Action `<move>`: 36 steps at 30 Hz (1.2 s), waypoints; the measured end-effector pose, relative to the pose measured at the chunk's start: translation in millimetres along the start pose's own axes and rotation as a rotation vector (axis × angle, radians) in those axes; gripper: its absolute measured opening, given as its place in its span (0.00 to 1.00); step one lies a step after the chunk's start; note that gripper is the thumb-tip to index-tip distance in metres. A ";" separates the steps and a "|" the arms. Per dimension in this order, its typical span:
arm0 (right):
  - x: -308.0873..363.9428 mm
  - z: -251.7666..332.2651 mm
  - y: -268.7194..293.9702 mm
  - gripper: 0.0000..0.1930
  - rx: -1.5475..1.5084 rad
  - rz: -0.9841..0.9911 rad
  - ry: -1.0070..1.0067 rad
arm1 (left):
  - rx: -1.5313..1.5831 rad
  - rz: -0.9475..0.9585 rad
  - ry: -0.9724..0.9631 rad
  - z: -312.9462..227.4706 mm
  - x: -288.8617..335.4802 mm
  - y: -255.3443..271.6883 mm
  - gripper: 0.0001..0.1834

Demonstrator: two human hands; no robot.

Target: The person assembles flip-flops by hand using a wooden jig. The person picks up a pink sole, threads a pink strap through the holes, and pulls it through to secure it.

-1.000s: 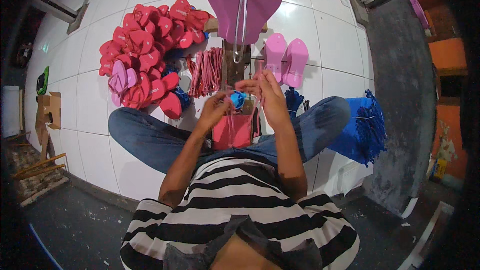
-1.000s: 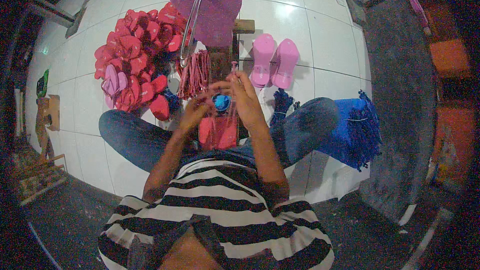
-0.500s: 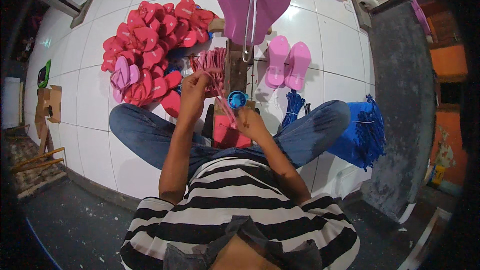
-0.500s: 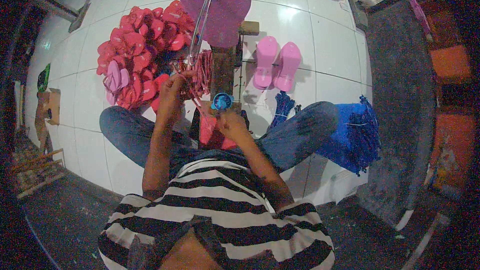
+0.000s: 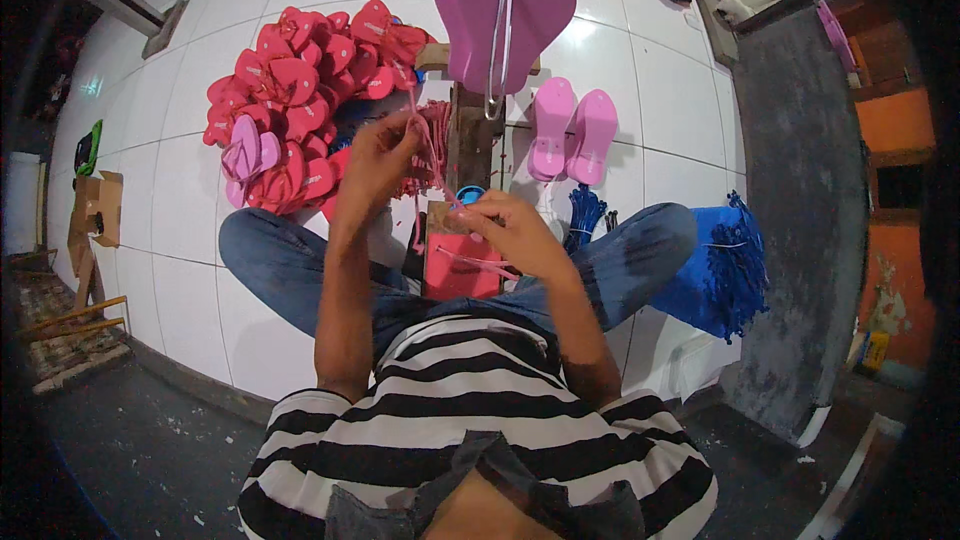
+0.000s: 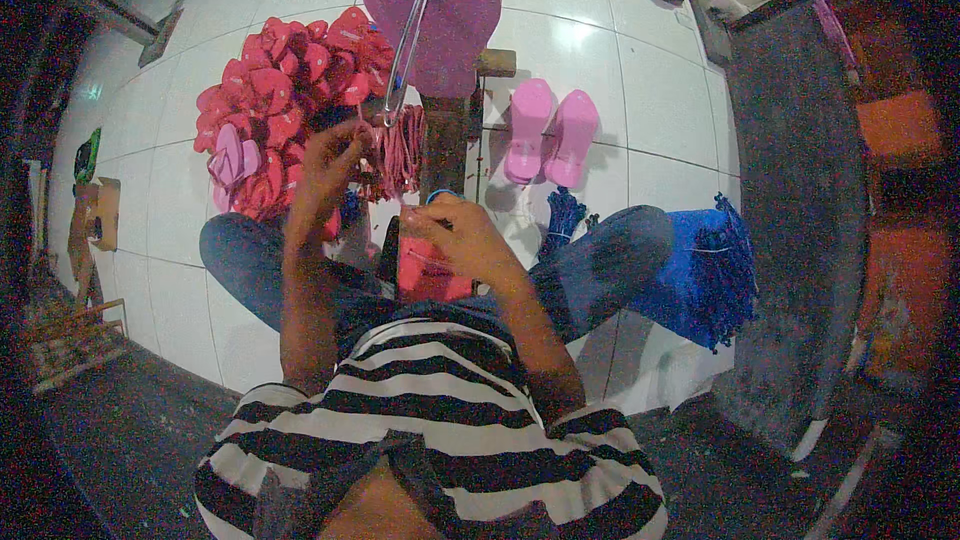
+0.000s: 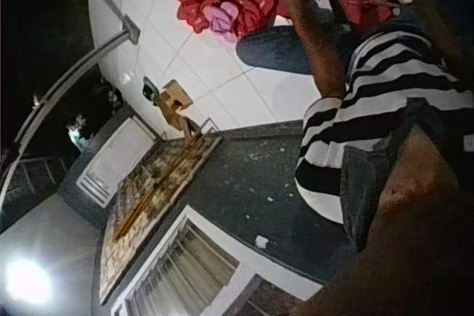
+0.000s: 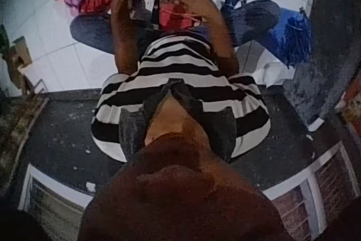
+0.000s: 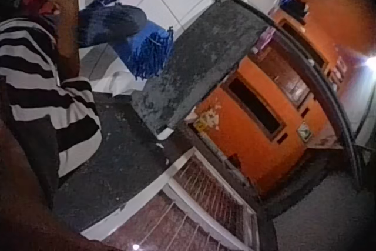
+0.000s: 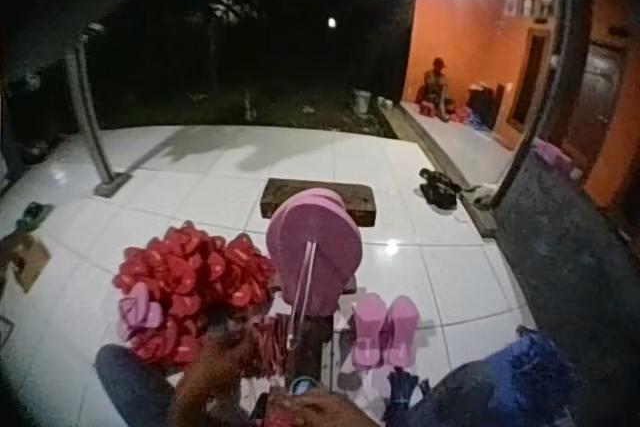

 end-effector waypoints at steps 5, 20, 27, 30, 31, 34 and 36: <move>4.9 9.2 0.5 0.12 -0.568 0.185 -0.313 | 0.025 0.136 0.056 -7.7 -2.5 9.4 0.14; 9.6 61.2 2.7 0.14 -0.888 0.211 -0.206 | 0.446 0.063 0.043 -29.1 -6.9 -11.3 0.15; 13.8 70.5 1.5 0.14 -0.913 0.226 -0.172 | 0.595 0.123 0.061 -39.3 -6.5 -24.9 0.18; 15.3 78.2 2.7 0.14 -0.915 0.225 -0.158 | 0.746 0.215 0.075 -44.8 -3.5 -30.8 0.20; 15.9 80.6 3.4 0.14 -0.925 0.221 -0.161 | 0.792 0.229 0.075 -44.3 -3.6 -32.2 0.20; 16.7 83.8 3.1 0.15 -0.949 0.222 -0.167 | 0.898 0.259 0.069 -38.7 -4.7 -35.2 0.21; 16.7 85.0 2.5 0.15 -0.961 0.233 -0.162 | 0.922 0.266 0.058 -38.8 -4.5 -36.8 0.21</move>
Point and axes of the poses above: each hand's wrist, its own x-axis away from the middle knuckle, its own y-axis out of the back of the hand, z = x × y, the point moved 7 cm from there along -x, towards the middle knuckle, and after that the axes turned 8 degrees about -y, right-handed, at the moved point
